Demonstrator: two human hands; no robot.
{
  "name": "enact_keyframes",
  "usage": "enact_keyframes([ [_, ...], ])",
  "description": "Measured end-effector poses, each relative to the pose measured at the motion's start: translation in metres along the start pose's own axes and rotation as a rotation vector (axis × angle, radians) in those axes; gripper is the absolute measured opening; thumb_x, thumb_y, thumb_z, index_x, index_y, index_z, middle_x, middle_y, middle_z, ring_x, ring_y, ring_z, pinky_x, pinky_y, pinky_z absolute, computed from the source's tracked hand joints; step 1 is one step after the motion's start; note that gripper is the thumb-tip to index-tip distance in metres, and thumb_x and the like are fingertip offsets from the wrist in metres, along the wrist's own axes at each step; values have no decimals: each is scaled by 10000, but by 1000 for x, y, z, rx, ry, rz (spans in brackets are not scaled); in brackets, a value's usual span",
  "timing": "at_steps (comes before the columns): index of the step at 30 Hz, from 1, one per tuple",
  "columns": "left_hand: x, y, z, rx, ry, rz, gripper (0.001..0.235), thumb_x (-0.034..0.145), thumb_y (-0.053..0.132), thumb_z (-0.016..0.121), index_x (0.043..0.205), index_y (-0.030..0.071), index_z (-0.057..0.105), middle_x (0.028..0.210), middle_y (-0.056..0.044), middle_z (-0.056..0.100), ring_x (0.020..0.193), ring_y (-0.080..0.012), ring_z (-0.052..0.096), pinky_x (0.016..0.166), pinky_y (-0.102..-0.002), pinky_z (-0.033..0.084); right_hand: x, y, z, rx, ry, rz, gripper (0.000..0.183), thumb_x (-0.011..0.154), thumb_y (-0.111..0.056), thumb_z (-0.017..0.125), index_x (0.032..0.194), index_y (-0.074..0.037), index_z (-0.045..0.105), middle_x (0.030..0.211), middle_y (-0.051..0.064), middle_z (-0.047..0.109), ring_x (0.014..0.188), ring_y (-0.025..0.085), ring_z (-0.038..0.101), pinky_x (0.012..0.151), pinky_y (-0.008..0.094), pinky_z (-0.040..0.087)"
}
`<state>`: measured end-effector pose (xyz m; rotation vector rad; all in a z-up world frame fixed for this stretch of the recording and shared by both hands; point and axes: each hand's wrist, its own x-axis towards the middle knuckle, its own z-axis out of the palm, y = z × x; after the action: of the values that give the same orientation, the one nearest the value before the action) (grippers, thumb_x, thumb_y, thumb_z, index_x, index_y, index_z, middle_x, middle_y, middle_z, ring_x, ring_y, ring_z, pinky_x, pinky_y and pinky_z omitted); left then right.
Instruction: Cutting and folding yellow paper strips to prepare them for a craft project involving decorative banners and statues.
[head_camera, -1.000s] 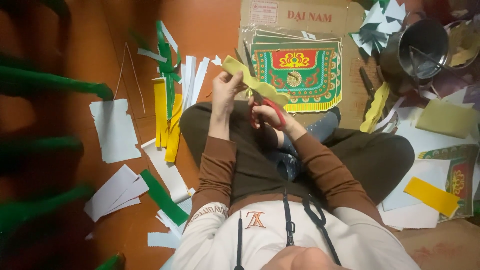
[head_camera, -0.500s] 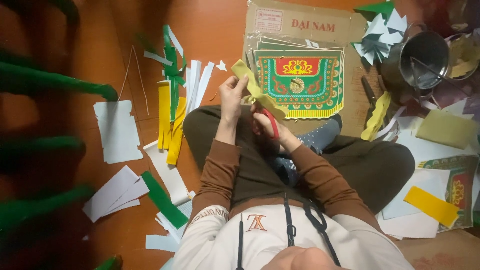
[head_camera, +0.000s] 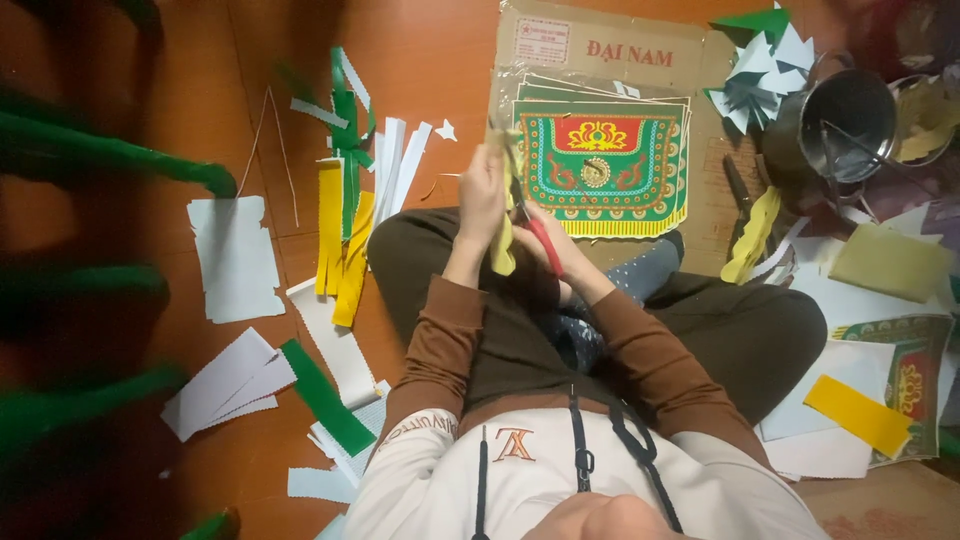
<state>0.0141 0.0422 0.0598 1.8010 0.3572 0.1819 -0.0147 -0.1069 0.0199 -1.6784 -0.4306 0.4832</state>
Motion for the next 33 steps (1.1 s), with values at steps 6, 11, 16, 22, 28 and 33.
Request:
enact_keyframes([
  [6,4,-38,8,-37,-52,8,366,1065,374,404,948,81,590,811,-225,657,908,-378,687,722,-512,505,2,4,-8,-100,4,-58,153,917,-154,608,1039,-64,631,893,147,620,868,310,630,822,451,507],
  [11,8,-25,-4,-102,-82,-26,381,1058,373,440,866,73,574,724,-177,608,749,-268,630,664,-417,496,2,-11,-18,-108,-13,34,80,873,-124,601,948,-98,609,786,87,579,791,210,587,761,390,490],
  [16,14,-36,3,-324,-40,-140,231,975,277,648,835,93,652,618,3,594,604,-83,558,535,-242,469,8,-26,-12,-53,-5,122,109,896,-155,647,956,-89,585,766,87,558,774,180,552,715,372,473],
  [22,16,-69,24,-557,58,-253,154,924,177,707,842,59,652,620,2,594,528,-46,551,426,-170,442,38,68,15,982,371,701,375,938,-376,660,1112,-45,686,955,89,740,781,136,716,788,275,558],
  [28,36,-53,-10,-598,71,-245,183,900,148,741,1023,26,684,781,-29,672,648,-76,644,521,-195,560,31,6,-1,-128,44,24,401,863,-169,642,1231,-23,579,1073,267,624,1102,368,603,951,480,467],
  [33,33,-46,-25,-334,-136,-225,83,851,142,749,913,87,760,744,-10,686,708,-65,583,620,-225,510,26,-24,-34,-358,-152,192,294,932,-343,619,1107,-120,546,785,212,637,795,417,667,708,504,481],
])
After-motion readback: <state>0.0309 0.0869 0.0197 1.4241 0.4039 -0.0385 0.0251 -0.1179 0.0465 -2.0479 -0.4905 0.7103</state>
